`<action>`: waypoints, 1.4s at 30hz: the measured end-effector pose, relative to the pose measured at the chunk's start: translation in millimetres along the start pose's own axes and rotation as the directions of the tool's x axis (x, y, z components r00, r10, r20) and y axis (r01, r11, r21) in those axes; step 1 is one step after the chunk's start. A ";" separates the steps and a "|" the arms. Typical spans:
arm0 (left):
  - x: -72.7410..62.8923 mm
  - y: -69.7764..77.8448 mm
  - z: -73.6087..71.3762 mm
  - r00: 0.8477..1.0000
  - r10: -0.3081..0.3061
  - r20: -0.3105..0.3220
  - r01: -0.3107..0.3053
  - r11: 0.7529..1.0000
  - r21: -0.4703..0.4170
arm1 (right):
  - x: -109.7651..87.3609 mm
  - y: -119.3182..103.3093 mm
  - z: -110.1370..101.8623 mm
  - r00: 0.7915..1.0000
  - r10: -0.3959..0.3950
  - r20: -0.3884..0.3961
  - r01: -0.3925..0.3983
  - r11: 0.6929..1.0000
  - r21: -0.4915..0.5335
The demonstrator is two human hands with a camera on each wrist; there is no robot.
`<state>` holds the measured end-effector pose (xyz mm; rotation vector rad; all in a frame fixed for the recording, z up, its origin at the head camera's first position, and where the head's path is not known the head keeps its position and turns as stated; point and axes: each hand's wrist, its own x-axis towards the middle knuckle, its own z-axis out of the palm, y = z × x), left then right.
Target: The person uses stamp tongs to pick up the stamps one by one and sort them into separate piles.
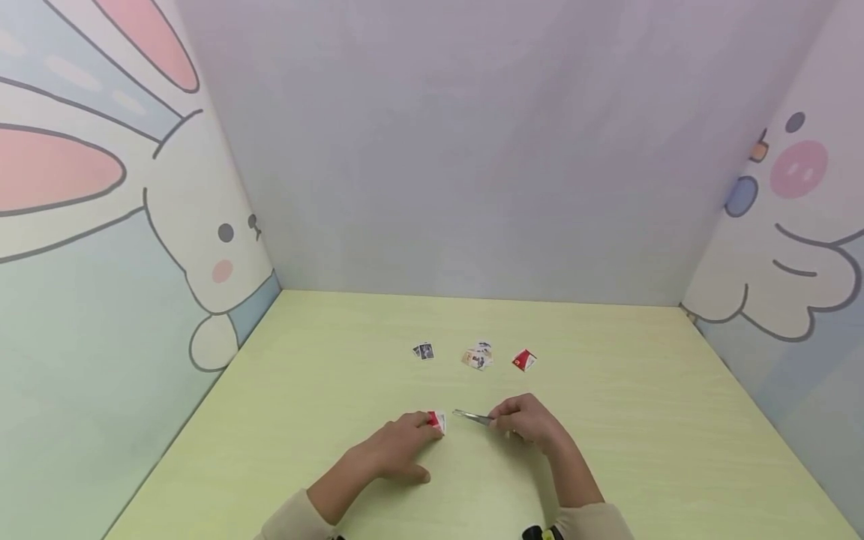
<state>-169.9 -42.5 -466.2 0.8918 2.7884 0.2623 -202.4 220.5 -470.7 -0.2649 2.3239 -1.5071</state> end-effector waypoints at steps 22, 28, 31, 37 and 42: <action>-0.9 -1.1 -0.6 0.999 0.023 -0.022 -0.022 0.999 0.036 | 4.7 -1.0 3.8 0.999 -0.017 0.047 0.020 0.998 -0.056; -0.3 -1.0 -0.5 1.000 0.019 -0.018 -0.019 0.999 0.031 | 8.5 1.1 7.2 0.998 -0.026 0.048 0.030 0.996 -0.078; -0.1 -1.1 -0.1 1.000 0.017 -0.017 -0.016 1.000 0.025 | 10.0 1.0 9.2 0.998 -0.030 0.049 0.034 0.996 -0.082; -0.6 -2.3 0.2 0.999 0.030 -0.026 -0.029 0.999 0.030 | 12.3 -1.6 13.3 0.998 -0.049 0.033 0.052 0.995 -0.087; 0.3 -2.8 0.4 0.999 0.031 -0.031 -0.030 0.999 0.032 | 13.4 -1.6 15.2 0.998 -0.060 0.019 0.061 0.995 -0.076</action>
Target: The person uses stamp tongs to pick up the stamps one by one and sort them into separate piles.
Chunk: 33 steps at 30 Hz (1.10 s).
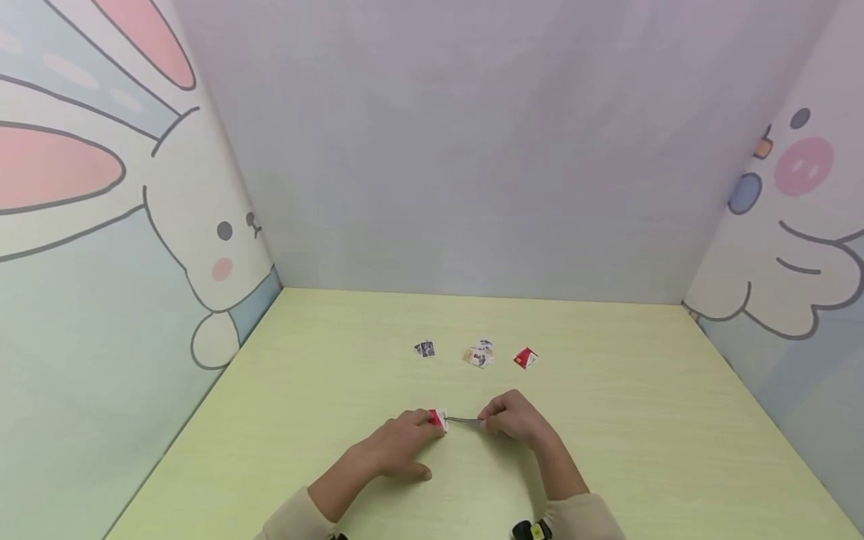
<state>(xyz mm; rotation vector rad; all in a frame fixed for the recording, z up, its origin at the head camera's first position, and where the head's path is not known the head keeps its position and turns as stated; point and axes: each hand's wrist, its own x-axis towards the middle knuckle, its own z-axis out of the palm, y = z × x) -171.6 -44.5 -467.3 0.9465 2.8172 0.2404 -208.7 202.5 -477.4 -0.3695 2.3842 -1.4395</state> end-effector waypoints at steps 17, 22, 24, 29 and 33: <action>-3.1 -0.7 -1.4 1.000 -0.007 0.008 0.007 1.000 -0.024 | -1.7 -4.9 3.6 1.000 0.000 -0.016 0.000 1.000 0.005; -6.6 0.8 -2.5 1.000 -0.005 0.004 0.005 1.000 -0.017 | -6.4 -7.4 2.2 1.000 0.008 -0.030 -0.008 1.000 0.008; -8.0 1.1 -3.1 1.000 -0.004 -0.010 0.004 1.000 0.003 | -7.6 -8.0 1.3 0.999 0.014 -0.034 -0.014 1.000 0.008; -10.7 -0.2 -6.2 0.999 0.001 -0.048 0.001 0.999 0.034 | -8.1 -8.5 -0.1 0.999 0.017 -0.046 -0.017 1.000 0.003; -10.9 -2.4 -5.3 0.998 0.002 -0.067 0.001 0.999 0.041 | -8.9 -7.6 0.7 0.998 0.025 -0.053 -0.024 1.000 0.014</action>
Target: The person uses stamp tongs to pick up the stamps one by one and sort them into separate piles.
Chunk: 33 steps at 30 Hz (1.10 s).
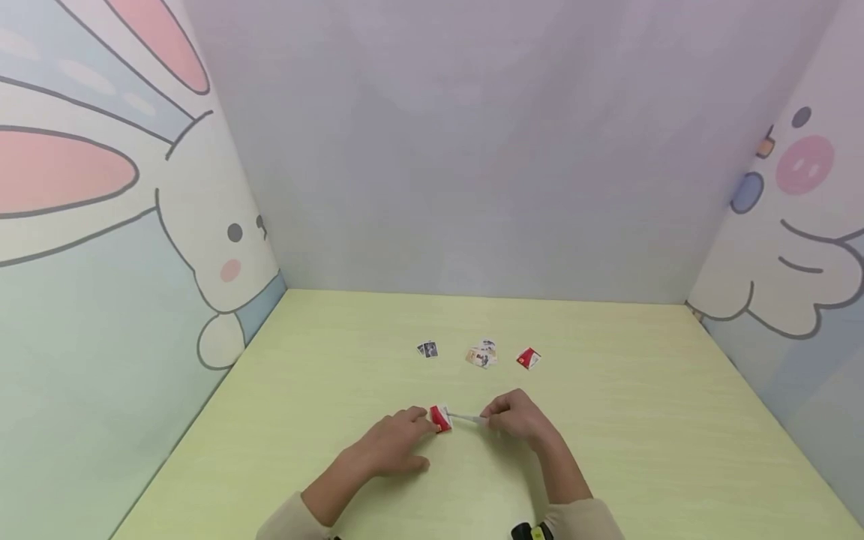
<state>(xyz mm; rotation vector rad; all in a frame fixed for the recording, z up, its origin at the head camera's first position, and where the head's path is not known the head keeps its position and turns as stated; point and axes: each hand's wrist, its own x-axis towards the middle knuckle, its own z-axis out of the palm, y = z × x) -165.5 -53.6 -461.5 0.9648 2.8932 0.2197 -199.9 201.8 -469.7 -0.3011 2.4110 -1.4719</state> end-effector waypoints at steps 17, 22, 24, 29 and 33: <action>9.0 0.7 -3.9 0.997 -0.076 0.005 0.077 0.995 -0.063 | -9.5 16.7 -6.3 0.993 0.085 -0.081 -0.081 0.995 0.050; 12.8 -2.3 -3.3 0.997 -0.071 -0.012 0.070 0.995 -0.073 | -8.7 17.5 -10.1 0.989 0.099 -0.106 -0.094 0.994 0.049; 14.7 -2.8 -3.1 0.998 -0.067 -0.021 0.065 0.995 -0.077 | -8.5 16.7 -12.1 0.986 0.111 -0.120 -0.106 0.993 0.045; 20.8 -2.0 -1.9 0.998 -0.060 -0.036 0.057 0.995 -0.076 | -10.2 16.9 -16.8 0.982 0.124 -0.141 -0.119 0.992 0.043; 25.5 -0.2 0.4 0.997 -0.060 -0.042 0.056 0.996 -0.075 | -10.7 20.2 -19.8 0.975 0.151 -0.162 -0.143 0.988 0.059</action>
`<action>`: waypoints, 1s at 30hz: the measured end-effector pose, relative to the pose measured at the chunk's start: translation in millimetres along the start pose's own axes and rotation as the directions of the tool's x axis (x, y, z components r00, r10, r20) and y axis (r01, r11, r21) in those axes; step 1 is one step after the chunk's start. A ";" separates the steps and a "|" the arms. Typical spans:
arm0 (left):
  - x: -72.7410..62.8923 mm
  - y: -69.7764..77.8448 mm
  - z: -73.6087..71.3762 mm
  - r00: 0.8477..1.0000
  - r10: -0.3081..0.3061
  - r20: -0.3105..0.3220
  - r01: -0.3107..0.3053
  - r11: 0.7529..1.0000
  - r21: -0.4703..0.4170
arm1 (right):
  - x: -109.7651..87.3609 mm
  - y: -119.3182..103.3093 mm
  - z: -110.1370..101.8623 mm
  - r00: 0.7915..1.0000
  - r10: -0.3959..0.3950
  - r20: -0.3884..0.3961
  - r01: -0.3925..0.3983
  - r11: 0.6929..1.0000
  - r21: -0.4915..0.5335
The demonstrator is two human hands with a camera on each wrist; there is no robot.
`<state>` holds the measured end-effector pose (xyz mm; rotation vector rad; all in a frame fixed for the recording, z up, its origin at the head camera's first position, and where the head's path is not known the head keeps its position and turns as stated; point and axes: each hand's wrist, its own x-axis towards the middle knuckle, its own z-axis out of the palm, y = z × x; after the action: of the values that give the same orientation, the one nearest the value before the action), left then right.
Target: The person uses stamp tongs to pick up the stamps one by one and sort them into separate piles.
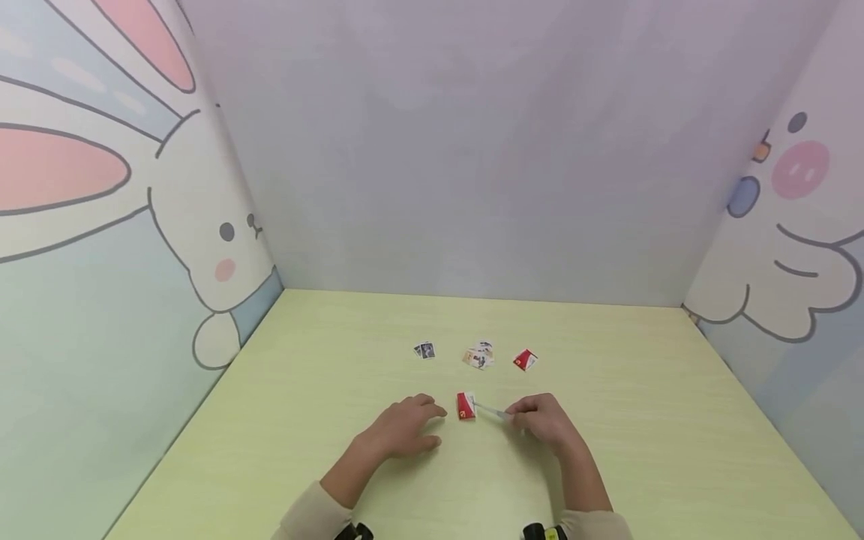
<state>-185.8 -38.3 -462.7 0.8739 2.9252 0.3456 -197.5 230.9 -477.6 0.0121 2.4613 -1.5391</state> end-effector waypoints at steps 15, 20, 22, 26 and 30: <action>17.4 6.3 1.1 0.998 0.004 -0.060 -0.001 0.998 0.057 | 0.6 9.0 -24.6 0.998 0.029 -0.054 -0.028 0.999 0.024; 19.7 8.6 0.1 0.997 0.004 -0.083 0.006 0.993 0.120 | 1.2 13.7 -30.9 0.998 0.027 -0.063 -0.025 0.999 0.039; 20.9 9.6 0.2 0.996 0.003 -0.085 0.008 0.991 0.132 | 1.6 15.8 -33.5 0.997 0.029 -0.066 -0.026 0.999 0.040; 24.6 11.7 0.2 0.995 -0.004 -0.097 0.019 0.988 0.151 | 2.2 19.5 -39.9 0.996 0.039 -0.074 -0.036 0.998 0.041; 29.4 14.6 -2.0 0.995 -0.010 -0.104 0.027 0.986 0.164 | 3.2 22.5 -48.2 0.995 0.047 -0.092 -0.043 0.998 0.042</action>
<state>-202.9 -10.7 -457.4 0.8726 3.0913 0.1520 -207.1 283.3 -478.1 0.1486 2.4819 -1.6028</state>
